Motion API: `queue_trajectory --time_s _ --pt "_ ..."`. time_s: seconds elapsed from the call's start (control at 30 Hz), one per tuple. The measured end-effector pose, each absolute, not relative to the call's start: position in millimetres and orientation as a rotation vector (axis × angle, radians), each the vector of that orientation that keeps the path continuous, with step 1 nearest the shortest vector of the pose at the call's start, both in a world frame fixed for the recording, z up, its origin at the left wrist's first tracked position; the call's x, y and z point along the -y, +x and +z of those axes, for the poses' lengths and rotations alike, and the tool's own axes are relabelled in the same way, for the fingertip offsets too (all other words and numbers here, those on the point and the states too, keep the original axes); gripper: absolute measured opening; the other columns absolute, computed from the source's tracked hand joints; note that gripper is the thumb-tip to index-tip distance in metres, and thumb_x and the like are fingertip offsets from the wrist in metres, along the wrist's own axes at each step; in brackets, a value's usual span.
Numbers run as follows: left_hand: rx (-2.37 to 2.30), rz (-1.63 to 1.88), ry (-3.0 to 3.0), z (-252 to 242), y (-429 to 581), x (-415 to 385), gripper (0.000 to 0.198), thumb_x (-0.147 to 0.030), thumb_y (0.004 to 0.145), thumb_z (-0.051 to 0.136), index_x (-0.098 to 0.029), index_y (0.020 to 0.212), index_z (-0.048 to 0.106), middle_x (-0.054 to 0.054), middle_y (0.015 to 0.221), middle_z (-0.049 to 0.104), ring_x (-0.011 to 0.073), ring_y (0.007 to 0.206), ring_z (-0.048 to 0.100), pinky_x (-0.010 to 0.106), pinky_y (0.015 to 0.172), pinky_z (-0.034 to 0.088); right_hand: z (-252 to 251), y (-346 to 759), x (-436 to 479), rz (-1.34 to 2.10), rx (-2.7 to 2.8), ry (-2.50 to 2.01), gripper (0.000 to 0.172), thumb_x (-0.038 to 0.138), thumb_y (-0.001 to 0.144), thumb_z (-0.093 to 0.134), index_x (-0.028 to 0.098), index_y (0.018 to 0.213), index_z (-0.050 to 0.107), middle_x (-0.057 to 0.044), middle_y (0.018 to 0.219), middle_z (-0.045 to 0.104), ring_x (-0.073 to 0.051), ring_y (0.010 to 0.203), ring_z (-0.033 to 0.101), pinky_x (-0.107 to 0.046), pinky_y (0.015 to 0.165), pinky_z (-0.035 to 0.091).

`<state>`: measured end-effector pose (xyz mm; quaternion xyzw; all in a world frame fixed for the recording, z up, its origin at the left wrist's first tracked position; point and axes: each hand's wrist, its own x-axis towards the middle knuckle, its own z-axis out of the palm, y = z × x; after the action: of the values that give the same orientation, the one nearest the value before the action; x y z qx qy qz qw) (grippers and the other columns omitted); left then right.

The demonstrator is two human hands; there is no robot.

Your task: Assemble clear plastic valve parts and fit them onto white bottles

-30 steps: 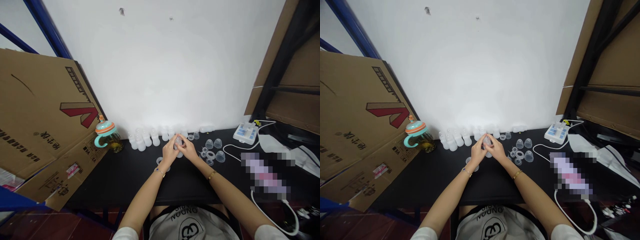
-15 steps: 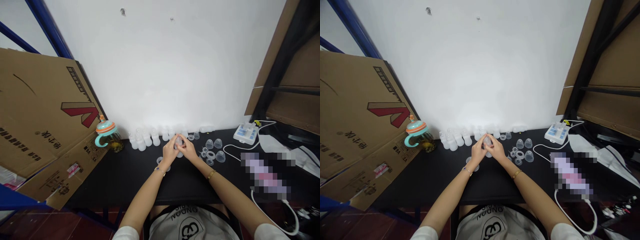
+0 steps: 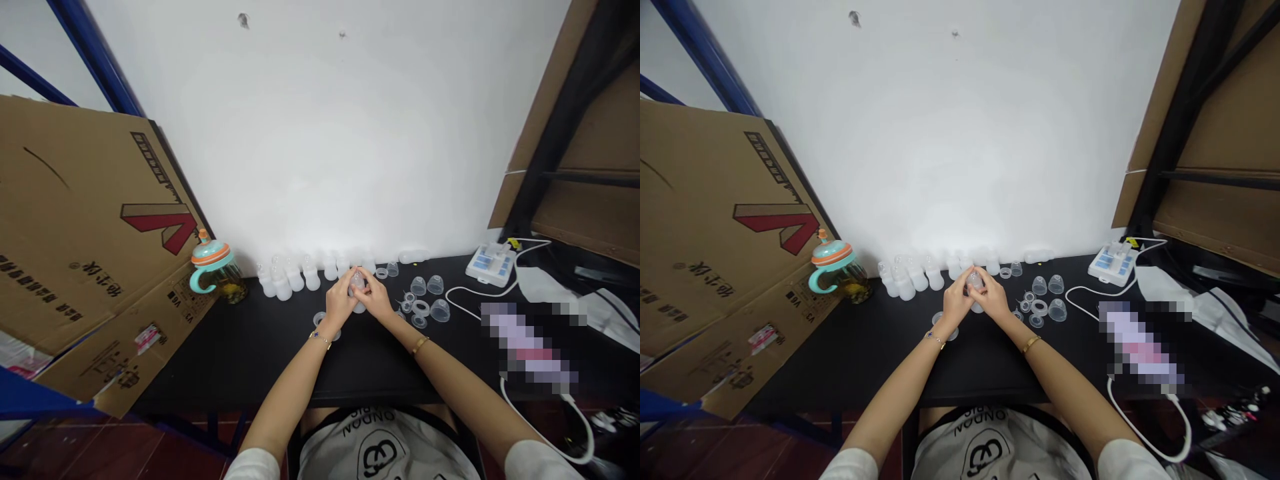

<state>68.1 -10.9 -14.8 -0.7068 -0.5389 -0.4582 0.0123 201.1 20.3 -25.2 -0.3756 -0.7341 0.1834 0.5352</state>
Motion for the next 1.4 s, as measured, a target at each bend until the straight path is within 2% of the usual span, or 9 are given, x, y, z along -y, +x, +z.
queue_trajectory --time_s 0.33,0.73,0.93,1.2,1.4 --pt "1.608 -1.459 -2.211 -13.3 68.4 11.2 0.057 -0.03 0.089 0.069 -0.027 0.144 0.053 0.004 0.142 0.062 0.0223 0.122 0.065 0.036 0.102 0.056 -23.9 201.7 -19.6 0.438 1.751 -0.923 0.052 0.034 0.084 0.061 0.023 0.135 0.059 -0.007 0.117 0.072 -0.016 0.063 0.068 -0.032 0.071 0.057" --pt "1.657 -1.406 -2.192 -13.1 69.4 11.3 0.054 -0.024 0.09 0.065 -0.027 0.143 0.055 0.004 0.14 0.063 0.0216 0.112 0.07 0.035 0.098 0.057 -23.8 201.9 -20.1 0.419 1.735 -0.915 0.05 0.033 0.082 0.061 0.024 0.131 0.061 -0.006 0.11 0.074 -0.02 0.075 0.071 -0.033 0.077 0.056" --pt "1.667 -1.41 -2.201 -13.0 69.9 11.8 0.053 -0.023 0.091 0.064 -0.027 0.142 0.055 0.003 0.139 0.064 0.0208 0.111 0.07 0.034 0.099 0.057 -22.2 201.1 -19.2 0.441 1.716 -0.914 0.05 0.033 0.081 0.062 0.023 0.13 0.062 -0.006 0.108 0.074 -0.017 0.066 0.068 -0.032 0.073 0.056" --pt "1.685 -1.402 -2.206 -13.4 69.2 11.5 0.052 -0.022 0.092 0.06 -0.028 0.144 0.054 0.002 0.14 0.063 0.0195 0.108 0.071 0.033 0.097 0.058 -19.7 200.1 -17.8 0.496 1.682 -0.882 0.052 0.035 0.079 0.062 0.02 0.129 0.063 -0.005 0.1 0.072 -0.012 0.052 0.06 -0.027 0.062 0.052" --pt "1.643 -1.435 -2.204 -14.1 69.0 10.4 0.052 -0.028 0.091 0.064 -0.028 0.143 0.055 0.002 0.138 0.065 0.0204 0.107 0.071 0.032 0.095 0.058 -21.1 198.7 -18.7 0.513 1.664 -0.882 0.052 0.033 0.077 0.062 0.02 0.127 0.062 -0.006 0.104 0.072 -0.012 0.053 0.061 -0.026 0.061 0.052"
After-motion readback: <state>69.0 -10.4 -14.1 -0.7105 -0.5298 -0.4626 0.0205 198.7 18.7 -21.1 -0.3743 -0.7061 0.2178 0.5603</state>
